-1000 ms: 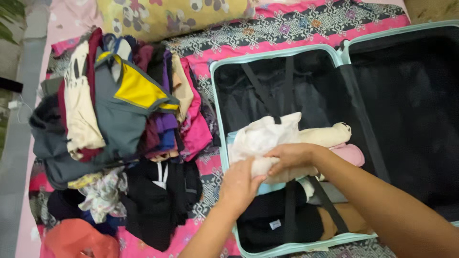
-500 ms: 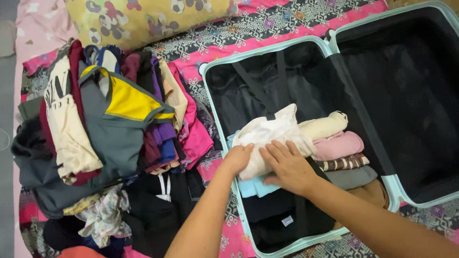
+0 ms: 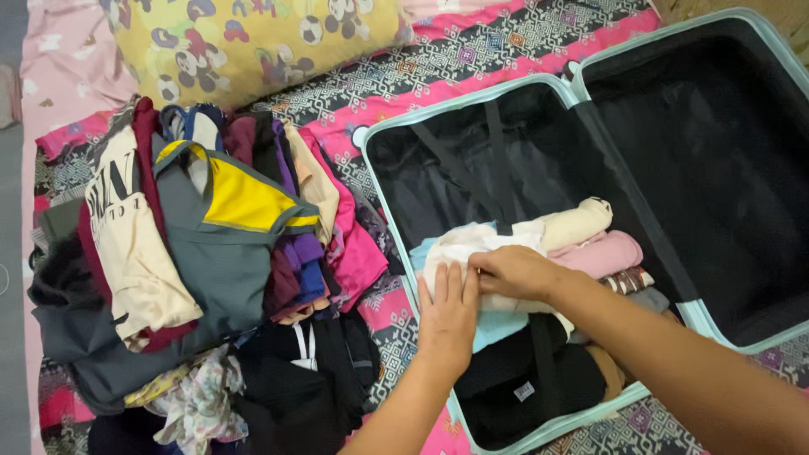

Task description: The person folds various clothing items and places them into an open suitcase on a bed. The person handles shirts, pants, and other garments one at a time, folding each neatly before stacking them inside the suitcase.

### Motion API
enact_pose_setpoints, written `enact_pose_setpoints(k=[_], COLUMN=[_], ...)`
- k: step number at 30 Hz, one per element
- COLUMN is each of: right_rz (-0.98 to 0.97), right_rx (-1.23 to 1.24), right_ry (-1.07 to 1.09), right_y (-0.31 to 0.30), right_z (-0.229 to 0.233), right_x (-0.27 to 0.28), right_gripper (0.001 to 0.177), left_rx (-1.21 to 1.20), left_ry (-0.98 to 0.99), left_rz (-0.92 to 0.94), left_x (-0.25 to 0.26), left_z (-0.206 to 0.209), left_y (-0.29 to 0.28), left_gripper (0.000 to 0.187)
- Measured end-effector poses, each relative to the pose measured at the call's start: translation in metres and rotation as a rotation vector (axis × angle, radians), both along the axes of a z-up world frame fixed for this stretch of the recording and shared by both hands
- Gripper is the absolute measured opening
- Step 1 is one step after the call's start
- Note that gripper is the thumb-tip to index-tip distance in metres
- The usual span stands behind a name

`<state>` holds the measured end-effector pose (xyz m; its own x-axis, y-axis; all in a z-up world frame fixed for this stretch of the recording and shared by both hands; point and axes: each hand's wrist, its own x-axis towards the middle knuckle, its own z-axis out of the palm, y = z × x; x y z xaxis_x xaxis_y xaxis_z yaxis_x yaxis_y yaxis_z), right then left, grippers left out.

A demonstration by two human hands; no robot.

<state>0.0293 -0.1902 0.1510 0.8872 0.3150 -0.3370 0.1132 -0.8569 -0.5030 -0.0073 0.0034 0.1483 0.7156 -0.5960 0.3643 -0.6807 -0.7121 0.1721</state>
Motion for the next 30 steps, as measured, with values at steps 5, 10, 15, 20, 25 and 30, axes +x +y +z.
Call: enact_pose_setpoints(k=[5, 10, 15, 20, 25, 30], right_rz=[-0.026, -0.1, -0.064, -0.143, 0.292, 0.027], right_rx=[-0.115, -0.156, -0.038, 0.046, 0.037, 0.075], right_ry=[-0.277, -0.605, -0.516, 0.07, 0.188, 0.327], right_y=[0.021, 0.041, 0.017, -0.014, -0.028, -0.019], right_z=[-0.01, -0.011, -0.02, -0.054, -0.113, -0.11], right_x=[-0.024, -0.062, -0.047, 0.002, 0.057, 0.055], right_gripper=[0.027, 0.065, 0.055, 0.041, 0.048, 0.05], left_rx=[0.014, 0.131, 0.29, 0.244, 0.308, 0.35], left_ry=[0.311, 0.553, 0.793, 1.268, 0.987, 0.875], left_rz=[-0.013, -0.043, 0.008, 0.221, 0.236, 0.254], left_x=[0.022, 0.048, 0.068, 0.086, 0.06, 0.04], left_z=[-0.029, -0.031, -0.013, 0.007, 0.014, 0.015], left_y=[-0.004, -0.009, -0.019, -0.02, -0.032, -0.033], left_gripper=[0.045, 0.063, 0.059, 0.06, 0.087, 0.124])
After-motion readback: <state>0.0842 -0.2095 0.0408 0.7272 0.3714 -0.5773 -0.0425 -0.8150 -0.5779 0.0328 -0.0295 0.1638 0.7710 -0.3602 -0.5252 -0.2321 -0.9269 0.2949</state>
